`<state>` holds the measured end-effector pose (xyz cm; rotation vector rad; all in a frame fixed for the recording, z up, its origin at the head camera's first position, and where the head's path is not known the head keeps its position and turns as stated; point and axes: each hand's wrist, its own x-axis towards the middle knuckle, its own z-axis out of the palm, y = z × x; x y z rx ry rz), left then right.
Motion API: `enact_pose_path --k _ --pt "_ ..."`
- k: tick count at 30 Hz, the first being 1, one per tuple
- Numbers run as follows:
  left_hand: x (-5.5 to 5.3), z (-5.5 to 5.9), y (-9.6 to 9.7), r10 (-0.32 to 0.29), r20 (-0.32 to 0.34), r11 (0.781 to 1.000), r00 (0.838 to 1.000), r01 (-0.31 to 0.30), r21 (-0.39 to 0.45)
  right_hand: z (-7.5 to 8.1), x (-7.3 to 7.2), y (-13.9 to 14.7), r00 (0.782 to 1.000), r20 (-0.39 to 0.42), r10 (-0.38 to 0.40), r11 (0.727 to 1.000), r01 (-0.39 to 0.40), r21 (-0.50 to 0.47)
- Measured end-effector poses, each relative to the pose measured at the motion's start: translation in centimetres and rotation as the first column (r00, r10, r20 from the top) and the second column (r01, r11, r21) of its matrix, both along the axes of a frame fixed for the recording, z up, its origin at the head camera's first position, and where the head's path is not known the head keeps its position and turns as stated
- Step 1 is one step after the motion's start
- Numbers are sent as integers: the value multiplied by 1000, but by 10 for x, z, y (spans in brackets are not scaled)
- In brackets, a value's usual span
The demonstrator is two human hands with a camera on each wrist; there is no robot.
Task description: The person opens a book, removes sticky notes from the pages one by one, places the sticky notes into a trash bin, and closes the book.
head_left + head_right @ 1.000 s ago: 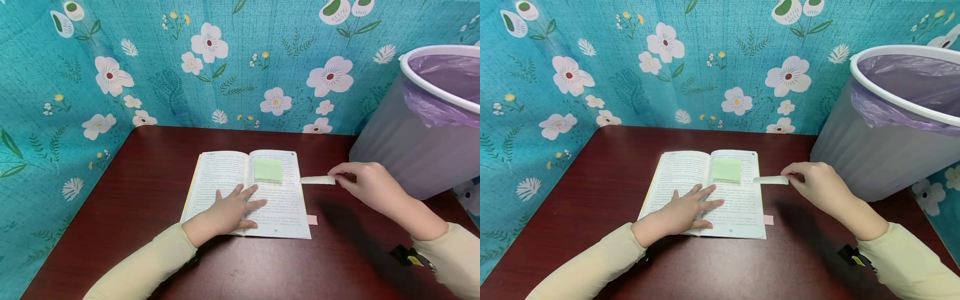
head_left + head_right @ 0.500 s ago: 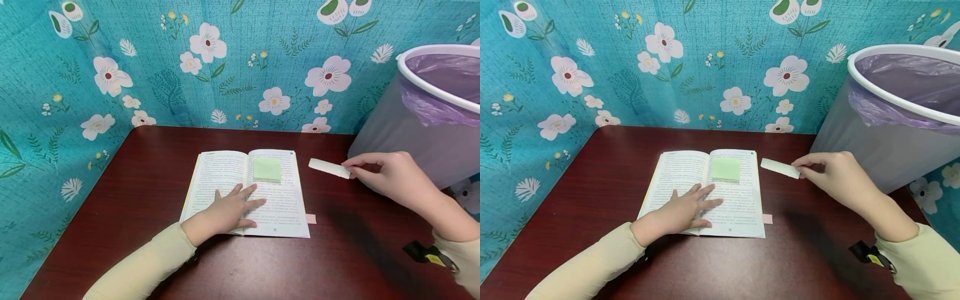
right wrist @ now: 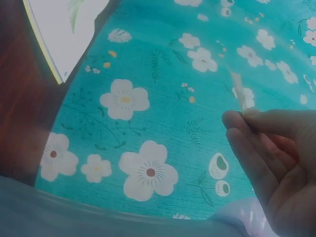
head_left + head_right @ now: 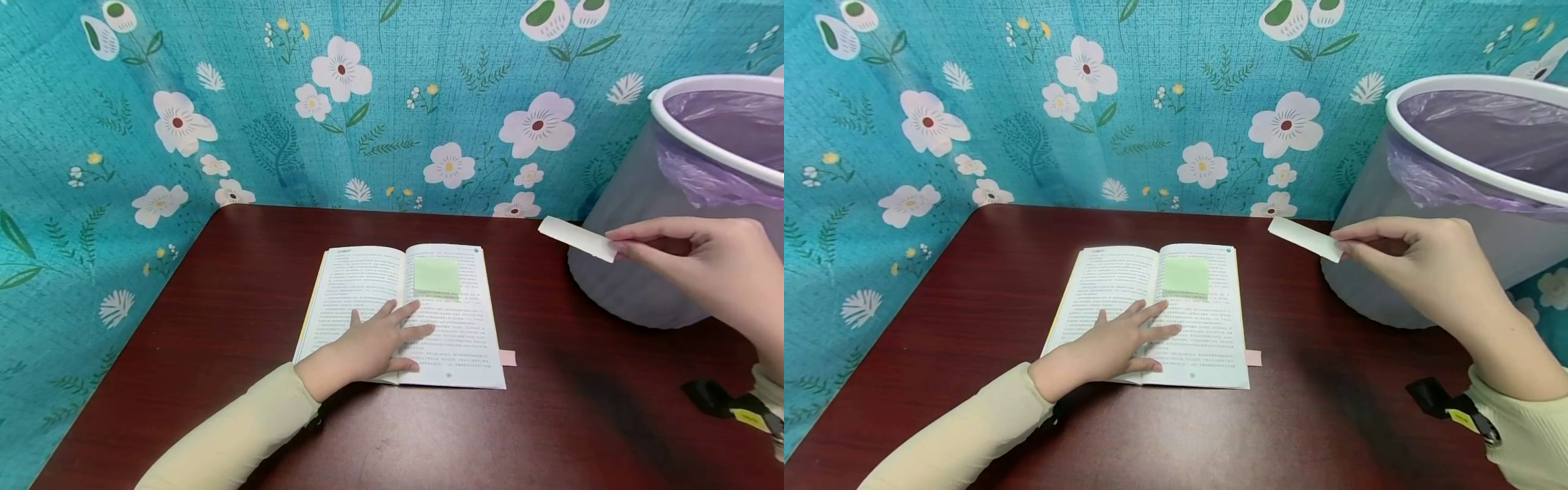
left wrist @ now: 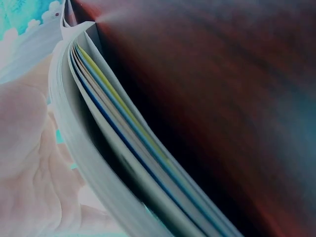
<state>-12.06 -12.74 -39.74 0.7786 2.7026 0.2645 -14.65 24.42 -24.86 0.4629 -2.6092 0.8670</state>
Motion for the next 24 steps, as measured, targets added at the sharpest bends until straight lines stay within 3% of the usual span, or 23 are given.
enact_pose_path --k 8,11,16,24 --pt "1 -1 -1 13 19 1000 1000 -13 -1 1 -3 4 996 -91 24 1000 -25 -14" --pt "1 -1 -1 20 25 1000 999 -20 -3 1 -5 7 994 -98 53 992 -64 -113" --pt "1 -1 0 23 24 1000 999 -23 -7 4 -10 12 987 -136 88 950 -124 -287" --pt "1 -1 -1 20 17 1000 1000 -20 -13 17 -19 21 995 -99 27 933 -60 -354"
